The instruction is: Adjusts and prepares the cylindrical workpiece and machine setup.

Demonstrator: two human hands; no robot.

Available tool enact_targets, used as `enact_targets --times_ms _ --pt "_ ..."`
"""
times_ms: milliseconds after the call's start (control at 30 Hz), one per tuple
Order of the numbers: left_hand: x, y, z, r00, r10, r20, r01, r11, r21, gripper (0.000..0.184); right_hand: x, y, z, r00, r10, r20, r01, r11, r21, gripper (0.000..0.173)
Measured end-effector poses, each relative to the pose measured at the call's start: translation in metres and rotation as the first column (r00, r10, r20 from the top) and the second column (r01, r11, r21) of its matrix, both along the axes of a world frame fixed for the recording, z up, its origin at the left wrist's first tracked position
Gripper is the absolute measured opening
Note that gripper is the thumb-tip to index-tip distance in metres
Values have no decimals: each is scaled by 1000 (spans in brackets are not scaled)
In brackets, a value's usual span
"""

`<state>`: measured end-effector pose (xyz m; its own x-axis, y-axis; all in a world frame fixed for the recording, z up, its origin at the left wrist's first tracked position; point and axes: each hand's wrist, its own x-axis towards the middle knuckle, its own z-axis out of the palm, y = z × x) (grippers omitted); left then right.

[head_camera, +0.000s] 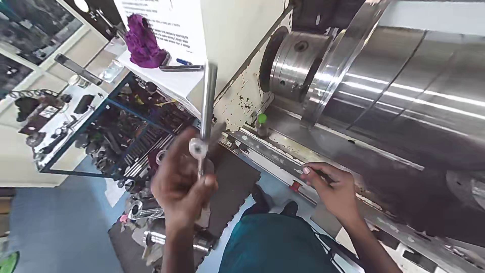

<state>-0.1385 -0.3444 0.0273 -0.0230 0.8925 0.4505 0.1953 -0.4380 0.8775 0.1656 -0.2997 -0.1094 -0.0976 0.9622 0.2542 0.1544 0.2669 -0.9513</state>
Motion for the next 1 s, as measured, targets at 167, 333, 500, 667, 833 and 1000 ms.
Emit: enact_targets --times_ms 167,333,500,667,833,1000 --pt "-7 -48 -56 981 70 179 -26 972 -233 67 -18 -6 -33 997 76 -5 -76 994 -73 18" --pt "-15 -30 -100 925 246 289 -49 834 -550 58 -51 -20 -38 978 188 87 -180 979 -96 21" --pt "-32 8 -145 815 470 338 -21 608 -794 25 -108 -23 -38 946 238 218 -213 968 -132 23" --pt "-55 51 -166 619 533 577 168 628 -760 21 -197 -23 -21 905 371 210 -319 916 -244 39" --pt "-87 117 -168 457 406 791 361 729 -582 32 -275 2 -13 928 31 372 8 995 -101 33" --pt "-97 157 -164 532 408 742 419 635 -649 40 -299 43 -17 923 -234 306 298 938 -180 19"
